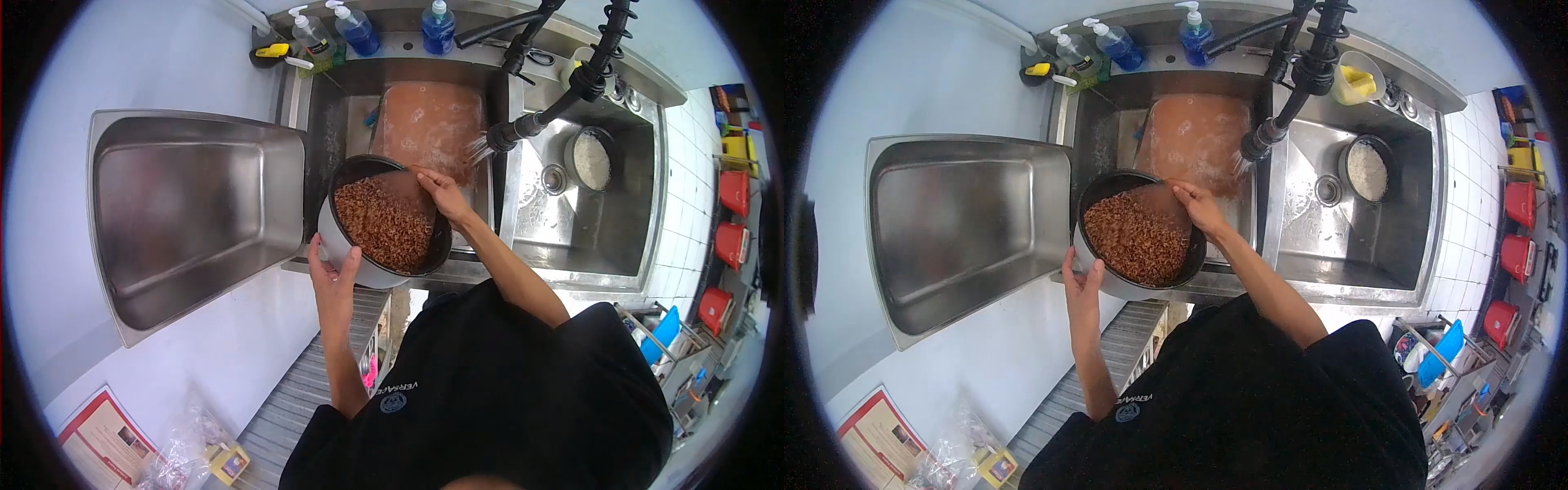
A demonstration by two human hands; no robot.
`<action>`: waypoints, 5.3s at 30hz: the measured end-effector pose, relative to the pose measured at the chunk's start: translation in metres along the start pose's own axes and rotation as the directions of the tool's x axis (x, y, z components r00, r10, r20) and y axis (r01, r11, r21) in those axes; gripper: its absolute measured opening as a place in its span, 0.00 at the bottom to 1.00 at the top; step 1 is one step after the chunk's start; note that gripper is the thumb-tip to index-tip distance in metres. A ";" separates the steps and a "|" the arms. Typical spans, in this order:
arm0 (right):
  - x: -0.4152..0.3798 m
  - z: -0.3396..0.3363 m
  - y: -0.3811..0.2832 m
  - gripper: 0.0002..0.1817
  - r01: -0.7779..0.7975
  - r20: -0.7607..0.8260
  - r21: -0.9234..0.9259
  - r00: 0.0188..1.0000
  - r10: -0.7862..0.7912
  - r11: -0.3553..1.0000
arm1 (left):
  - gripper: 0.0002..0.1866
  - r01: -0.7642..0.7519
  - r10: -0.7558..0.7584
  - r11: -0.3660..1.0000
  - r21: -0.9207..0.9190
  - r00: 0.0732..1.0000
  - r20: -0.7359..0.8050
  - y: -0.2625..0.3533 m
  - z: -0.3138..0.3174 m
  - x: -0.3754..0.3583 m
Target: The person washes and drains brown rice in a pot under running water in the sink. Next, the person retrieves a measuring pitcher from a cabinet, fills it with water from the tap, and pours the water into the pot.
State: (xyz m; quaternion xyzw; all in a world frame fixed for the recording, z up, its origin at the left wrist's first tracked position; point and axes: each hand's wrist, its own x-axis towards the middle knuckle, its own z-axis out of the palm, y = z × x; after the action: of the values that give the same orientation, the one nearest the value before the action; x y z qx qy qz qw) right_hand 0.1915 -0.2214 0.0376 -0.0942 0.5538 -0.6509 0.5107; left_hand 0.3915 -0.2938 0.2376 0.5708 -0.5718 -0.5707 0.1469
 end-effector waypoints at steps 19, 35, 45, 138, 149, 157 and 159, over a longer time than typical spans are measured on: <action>-0.004 -0.003 -0.010 0.17 0.006 -0.050 -0.013 0.999 -0.007 1.000 | 0.50 0.043 -0.041 0.998 -0.056 0.998 0.039 -0.014 0.004 0.012; -0.047 -0.146 -0.064 0.18 -0.004 -0.550 -0.557 0.751 -0.366 0.830 | 0.30 0.374 -0.166 0.881 -0.290 0.818 0.550 -0.078 0.148 0.131; -0.072 -0.122 -0.121 0.24 -0.081 -0.028 -0.996 0.680 -0.733 -0.038 | 0.35 0.284 0.101 0.804 -0.523 0.800 0.591 -0.089 0.214 0.121; 0.001 -0.158 -0.079 0.19 0.003 -0.038 -0.970 0.986 -0.164 0.243 | 0.29 0.484 -0.163 0.812 -0.326 0.725 0.669 -0.053 0.268 0.191; 0.016 -0.157 -0.140 0.23 -0.211 -0.276 -0.935 0.937 -0.212 0.284 | 0.28 0.432 -0.079 0.835 -0.341 0.707 0.703 -0.054 0.273 0.176; 0.039 -0.152 -0.097 0.20 0.122 0.109 -0.989 0.984 -0.144 0.085 | 0.29 0.409 -0.006 0.842 -0.353 0.659 0.752 -0.097 0.271 0.210; 0.033 -0.164 -0.126 0.19 0.266 0.299 -0.952 0.913 -0.279 -0.148 | 0.29 0.402 -0.009 0.842 -0.360 0.678 0.735 -0.092 0.270 0.198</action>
State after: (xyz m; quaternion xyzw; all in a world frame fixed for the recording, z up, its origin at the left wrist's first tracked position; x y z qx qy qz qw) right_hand -0.0073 -0.1613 0.0658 -0.5464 0.8179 -0.1283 0.1264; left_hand 0.1543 -0.2974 -0.0164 0.3120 -0.3464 -0.8846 -0.0110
